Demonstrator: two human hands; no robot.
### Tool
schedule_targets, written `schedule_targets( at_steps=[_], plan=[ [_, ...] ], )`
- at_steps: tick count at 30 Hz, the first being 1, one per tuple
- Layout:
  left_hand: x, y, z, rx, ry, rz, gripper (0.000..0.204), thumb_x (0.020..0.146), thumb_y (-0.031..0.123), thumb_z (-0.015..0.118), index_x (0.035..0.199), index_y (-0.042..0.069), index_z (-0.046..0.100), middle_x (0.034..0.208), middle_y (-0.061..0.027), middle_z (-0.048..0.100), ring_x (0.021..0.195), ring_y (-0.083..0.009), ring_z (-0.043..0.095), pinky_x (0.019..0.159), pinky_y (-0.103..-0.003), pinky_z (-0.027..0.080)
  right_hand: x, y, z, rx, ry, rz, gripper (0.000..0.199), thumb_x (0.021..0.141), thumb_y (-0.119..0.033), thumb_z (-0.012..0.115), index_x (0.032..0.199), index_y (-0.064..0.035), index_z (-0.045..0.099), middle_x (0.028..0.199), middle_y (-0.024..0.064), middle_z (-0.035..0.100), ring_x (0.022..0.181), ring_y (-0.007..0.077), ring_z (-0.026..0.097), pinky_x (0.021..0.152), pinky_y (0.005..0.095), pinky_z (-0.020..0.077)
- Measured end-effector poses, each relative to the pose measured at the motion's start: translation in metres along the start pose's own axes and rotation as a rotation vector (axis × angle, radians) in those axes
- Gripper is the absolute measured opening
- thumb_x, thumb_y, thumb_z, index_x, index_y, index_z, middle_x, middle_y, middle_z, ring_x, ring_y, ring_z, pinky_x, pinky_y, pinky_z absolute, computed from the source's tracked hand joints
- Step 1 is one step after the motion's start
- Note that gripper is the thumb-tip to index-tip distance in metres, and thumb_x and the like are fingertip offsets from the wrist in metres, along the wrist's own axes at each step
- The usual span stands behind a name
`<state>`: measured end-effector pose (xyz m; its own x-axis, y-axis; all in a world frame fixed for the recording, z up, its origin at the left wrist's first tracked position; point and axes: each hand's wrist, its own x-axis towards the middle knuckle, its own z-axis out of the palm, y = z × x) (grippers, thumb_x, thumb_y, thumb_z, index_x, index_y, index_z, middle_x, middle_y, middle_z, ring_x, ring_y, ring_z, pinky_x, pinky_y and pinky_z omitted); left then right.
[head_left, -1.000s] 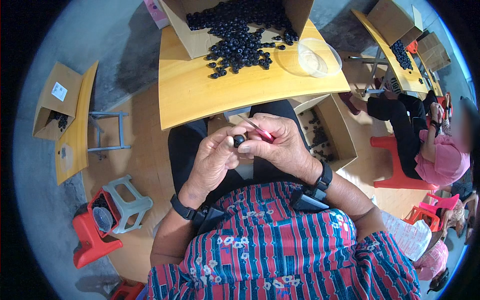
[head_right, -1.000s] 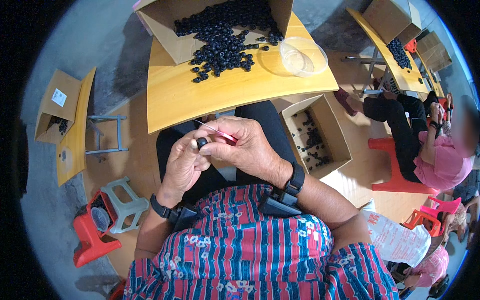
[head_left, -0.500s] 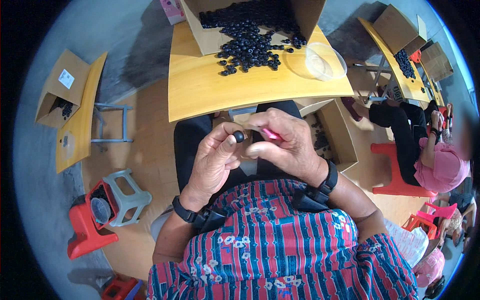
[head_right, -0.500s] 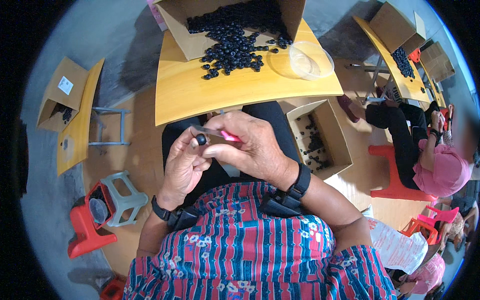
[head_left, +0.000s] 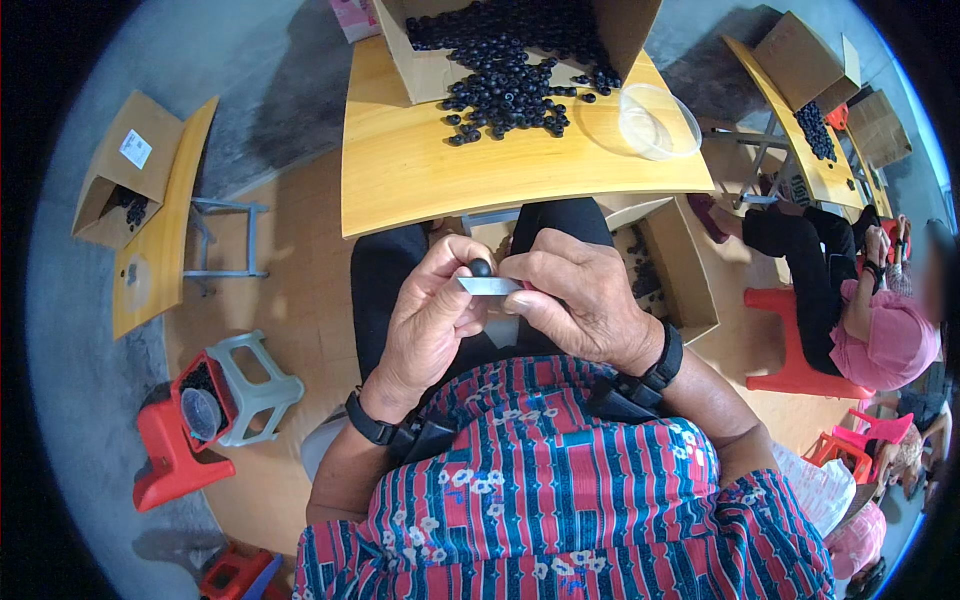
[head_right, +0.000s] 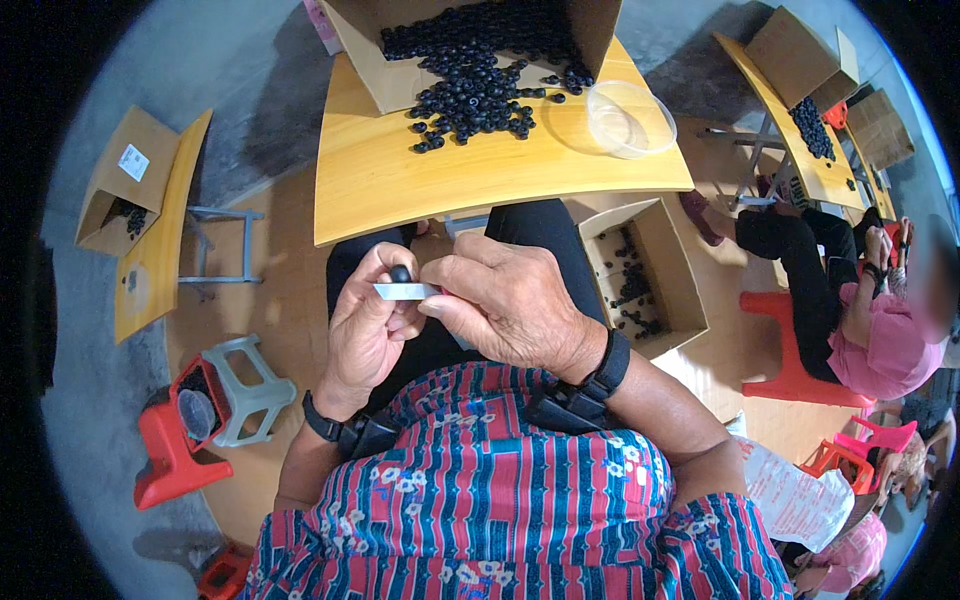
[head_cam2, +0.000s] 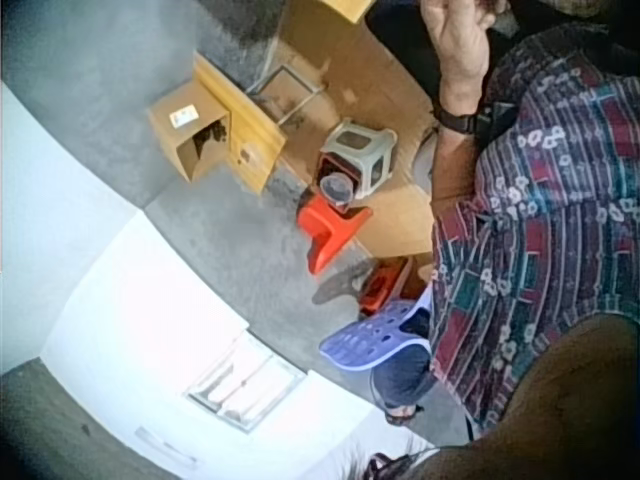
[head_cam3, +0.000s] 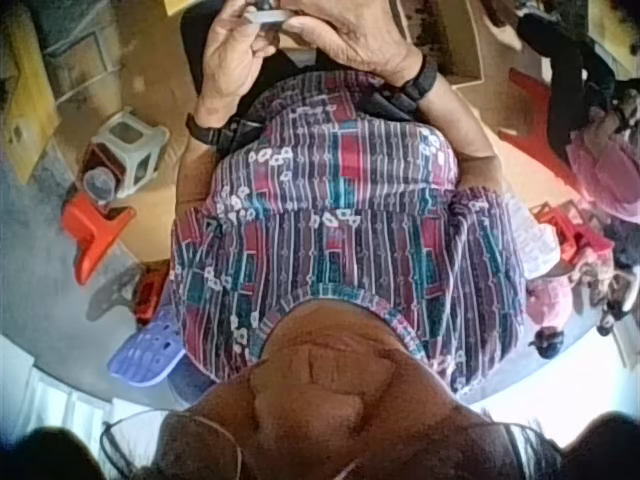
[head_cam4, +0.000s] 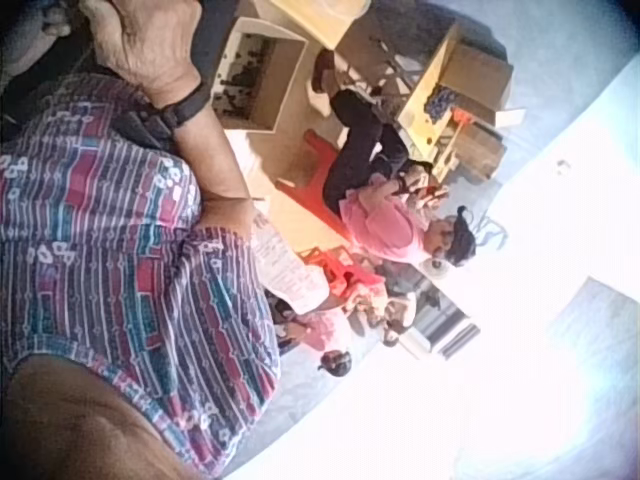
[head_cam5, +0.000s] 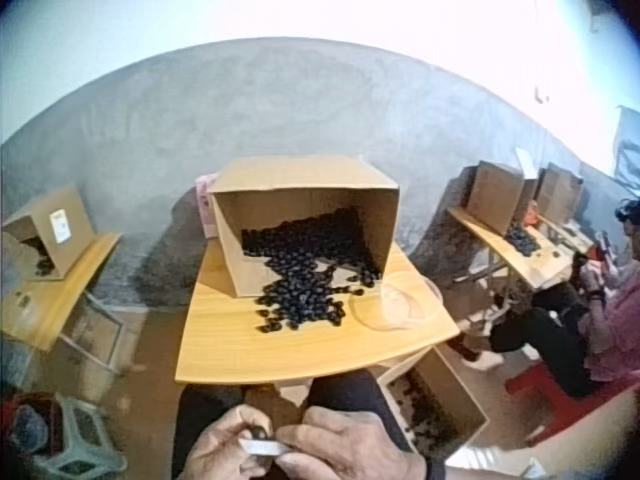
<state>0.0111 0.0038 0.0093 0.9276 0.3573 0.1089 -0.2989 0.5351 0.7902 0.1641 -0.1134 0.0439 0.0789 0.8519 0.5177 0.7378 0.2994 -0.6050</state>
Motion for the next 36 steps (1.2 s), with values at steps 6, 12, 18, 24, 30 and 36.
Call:
schedule_targets(
  at_steps=[6, 12, 18, 24, 30, 36],
  plan=[
    [-0.0014, 0.0022, -0.0019, 0.054, -0.009, 0.006, 0.030, 0.097, 0.036, 0.054, 0.105, 0.007, 0.050, 0.081, 0.0070, 0.044, 0.061, 0.0019, 0.030, 0.051, -0.014, 0.025, 0.0002, -0.0016, 0.0004, 0.023, -0.004, 0.005, 0.021, 0.086, -0.020, 0.062, 0.093, -0.0004, 0.064, 0.071, 0.0098, 0.053, 0.062, 0.0245, 0.055, 0.054, 0.0349, 0.0435],
    [-0.0025, 0.0045, -0.0024, 0.103, -0.010, 0.036, 0.030, 0.097, 0.035, 0.054, 0.106, 0.006, 0.050, 0.082, 0.0051, 0.046, 0.061, 0.0015, 0.031, 0.050, -0.014, 0.025, 0.0009, -0.0014, 0.0016, 0.026, 0.003, 0.015, 0.020, 0.086, -0.024, 0.063, 0.092, -0.0046, 0.063, 0.072, 0.0103, 0.052, 0.062, 0.0264, 0.056, 0.055, 0.0352, 0.0467],
    [-0.0046, 0.0061, -0.0029, 0.121, 0.004, 0.018, 0.030, 0.097, 0.034, 0.054, 0.107, 0.006, 0.051, 0.083, 0.0039, 0.050, 0.060, 0.0020, 0.032, 0.050, -0.013, 0.026, 0.0017, -0.0003, 0.0028, 0.043, 0.003, 0.015, 0.021, 0.086, -0.024, 0.063, 0.094, -0.0043, 0.063, 0.071, 0.0098, 0.051, 0.062, 0.0266, 0.056, 0.055, 0.0350, 0.0465],
    [-0.0036, 0.0072, -0.0019, 0.121, 0.008, 0.015, 0.030, 0.097, 0.034, 0.053, 0.106, 0.006, 0.051, 0.083, 0.0016, 0.054, 0.061, 0.0027, 0.035, 0.050, -0.013, 0.026, 0.0032, 0.0003, 0.0021, 0.037, 0.002, 0.005, 0.021, 0.086, -0.024, 0.064, 0.094, -0.0044, 0.063, 0.070, 0.0093, 0.050, 0.061, 0.0256, 0.055, 0.054, 0.0346, 0.0462],
    [-0.0030, 0.0085, -0.0014, 0.116, 0.001, 0.018, 0.029, 0.097, 0.034, 0.054, 0.106, 0.007, 0.051, 0.085, -0.0008, 0.057, 0.061, 0.0024, 0.038, 0.050, -0.013, 0.027, 0.0031, 0.0002, 0.0018, 0.034, 0.003, 0.009, 0.021, 0.085, -0.023, 0.064, 0.094, -0.0045, 0.064, 0.070, 0.0091, 0.050, 0.061, 0.0255, 0.055, 0.053, 0.0346, 0.0461],
    [-0.0030, 0.0058, -0.0007, 0.100, 0.032, 0.016, 0.029, 0.096, 0.033, 0.055, 0.106, 0.007, 0.051, 0.083, 0.0034, 0.051, 0.061, 0.0015, 0.034, 0.051, -0.014, 0.027, 0.0011, 0.0025, 0.0026, 0.037, -0.002, 0.016, 0.020, 0.086, -0.023, 0.064, 0.094, -0.0045, 0.064, 0.072, 0.0100, 0.052, 0.063, 0.0262, 0.057, 0.055, 0.0349, 0.0472]
  ],
)
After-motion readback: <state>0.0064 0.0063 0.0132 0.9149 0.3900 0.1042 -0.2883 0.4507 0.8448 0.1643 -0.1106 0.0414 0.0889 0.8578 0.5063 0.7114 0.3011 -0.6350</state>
